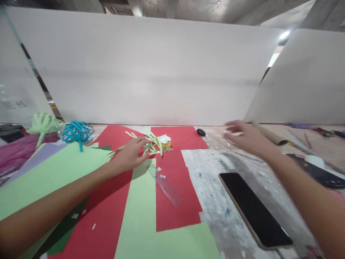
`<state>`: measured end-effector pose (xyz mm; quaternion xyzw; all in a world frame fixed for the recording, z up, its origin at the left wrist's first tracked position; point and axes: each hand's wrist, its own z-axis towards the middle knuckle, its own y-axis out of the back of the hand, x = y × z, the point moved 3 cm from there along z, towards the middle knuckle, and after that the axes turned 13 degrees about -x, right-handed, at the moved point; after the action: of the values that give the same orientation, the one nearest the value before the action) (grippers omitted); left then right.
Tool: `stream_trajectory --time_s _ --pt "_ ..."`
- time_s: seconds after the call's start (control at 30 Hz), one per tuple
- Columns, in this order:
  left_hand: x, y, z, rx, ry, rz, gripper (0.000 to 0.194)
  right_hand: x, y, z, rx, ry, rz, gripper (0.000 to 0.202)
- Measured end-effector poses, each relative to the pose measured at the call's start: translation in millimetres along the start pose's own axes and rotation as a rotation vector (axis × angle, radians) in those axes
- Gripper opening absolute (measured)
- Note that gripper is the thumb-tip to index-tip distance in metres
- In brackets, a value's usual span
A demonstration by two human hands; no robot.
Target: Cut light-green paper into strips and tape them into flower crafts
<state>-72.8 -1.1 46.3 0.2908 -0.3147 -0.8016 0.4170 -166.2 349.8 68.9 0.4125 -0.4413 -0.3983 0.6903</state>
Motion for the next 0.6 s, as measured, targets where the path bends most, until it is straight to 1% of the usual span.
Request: stream_trajectory --time_s 0.1,0.13,0.17,0.2,0.27,0.33,0.4,0.43,0.53,0.6 --pt "0 -17.6 30 -0.016 -0.038 0.052 0.038 83 -9 0 0.036 0.033 0.067 0.061" --pt "0 -23.8 37 -0.021 -0.040 0.072 0.038 106 -15 2 0.051 0.051 0.095 0.062" --pt "0 -29.1 43 -0.031 -0.043 0.089 0.034 124 -22 5 0.064 0.068 0.124 0.061" --pt "0 -33.4 47 -0.035 -0.048 0.099 0.030 138 -28 8 0.079 0.085 0.156 0.061" --pt "2 -38.0 49 -0.040 -0.052 0.106 0.025 150 -39 11 0.104 0.129 0.218 0.059" --pt "5 -37.9 47 -0.036 -0.044 0.104 0.024 151 -44 7 0.078 0.159 0.250 0.053" --pt "9 -34.7 43 -0.037 -0.026 0.082 0.024 148 -44 -5 0.050 0.159 0.248 0.044" --pt "10 -32.5 41 -0.043 -0.016 0.066 0.025 148 -45 -14 0.064 0.159 0.246 0.039" --pt "10 -24.0 33 -0.066 0.002 0.023 0.027 154 -50 -45 0.208 0.206 0.230 0.025" --pt "4 -16.0 24 -0.068 0.019 0.014 0.029 159 -55 -62 0.256 0.234 0.186 0.027"
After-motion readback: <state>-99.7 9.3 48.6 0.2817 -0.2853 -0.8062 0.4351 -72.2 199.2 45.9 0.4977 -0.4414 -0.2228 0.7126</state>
